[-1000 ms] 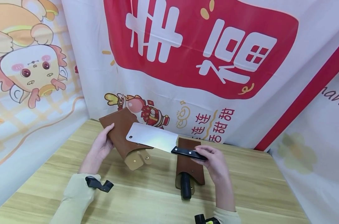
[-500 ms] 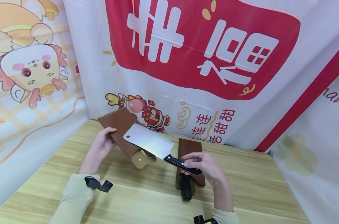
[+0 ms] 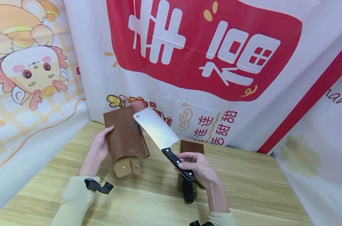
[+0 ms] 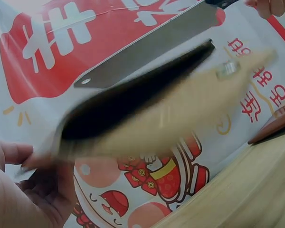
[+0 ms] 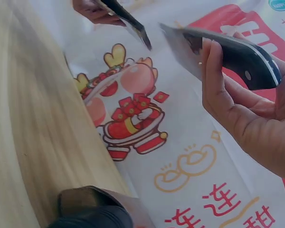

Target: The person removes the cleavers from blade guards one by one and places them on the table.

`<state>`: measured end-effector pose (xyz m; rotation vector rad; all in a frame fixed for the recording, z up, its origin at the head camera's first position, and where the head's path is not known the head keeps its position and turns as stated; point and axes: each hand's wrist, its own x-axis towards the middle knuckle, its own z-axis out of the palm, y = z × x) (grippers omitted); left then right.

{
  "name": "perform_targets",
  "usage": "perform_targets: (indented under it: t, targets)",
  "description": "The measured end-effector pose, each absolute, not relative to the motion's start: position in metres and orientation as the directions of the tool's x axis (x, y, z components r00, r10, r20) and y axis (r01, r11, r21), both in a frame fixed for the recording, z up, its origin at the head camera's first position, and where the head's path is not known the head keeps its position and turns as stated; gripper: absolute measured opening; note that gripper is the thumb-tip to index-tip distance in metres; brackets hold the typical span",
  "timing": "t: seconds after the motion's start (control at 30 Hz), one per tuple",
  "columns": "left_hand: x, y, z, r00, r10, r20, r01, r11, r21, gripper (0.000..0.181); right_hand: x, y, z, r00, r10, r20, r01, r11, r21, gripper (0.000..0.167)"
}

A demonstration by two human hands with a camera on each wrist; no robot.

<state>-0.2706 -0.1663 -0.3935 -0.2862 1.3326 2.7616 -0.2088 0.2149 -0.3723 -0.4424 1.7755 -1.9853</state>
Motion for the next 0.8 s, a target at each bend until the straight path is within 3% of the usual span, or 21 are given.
perform_targets:
  t: [0.3, 0.53, 0.8]
  targets:
    - [-0.272, -0.157, -0.397, -0.976, -0.066, -0.207, -0.155, -0.455, 0.877, 0.039, -0.210, 0.193, -0.383, -0.895, -0.423, -0.141, 0.200, -0.099, -0.975, 0.025]
    - [-0.272, -0.149, -0.399, -0.980, -0.068, -0.189, -0.150, -0.383, 0.911, 0.032, -0.210, 0.178, -0.390, -0.914, -0.364, -0.181, 0.200, -0.014, -0.980, 0.024]
    - [-0.273, -0.142, -0.407, -0.983, -0.041, -0.181, -0.158, -0.318, 0.935, 0.050, -0.212, 0.167, -0.400, -0.916, -0.350, -0.197, 0.205, 0.015, -0.979, 0.029]
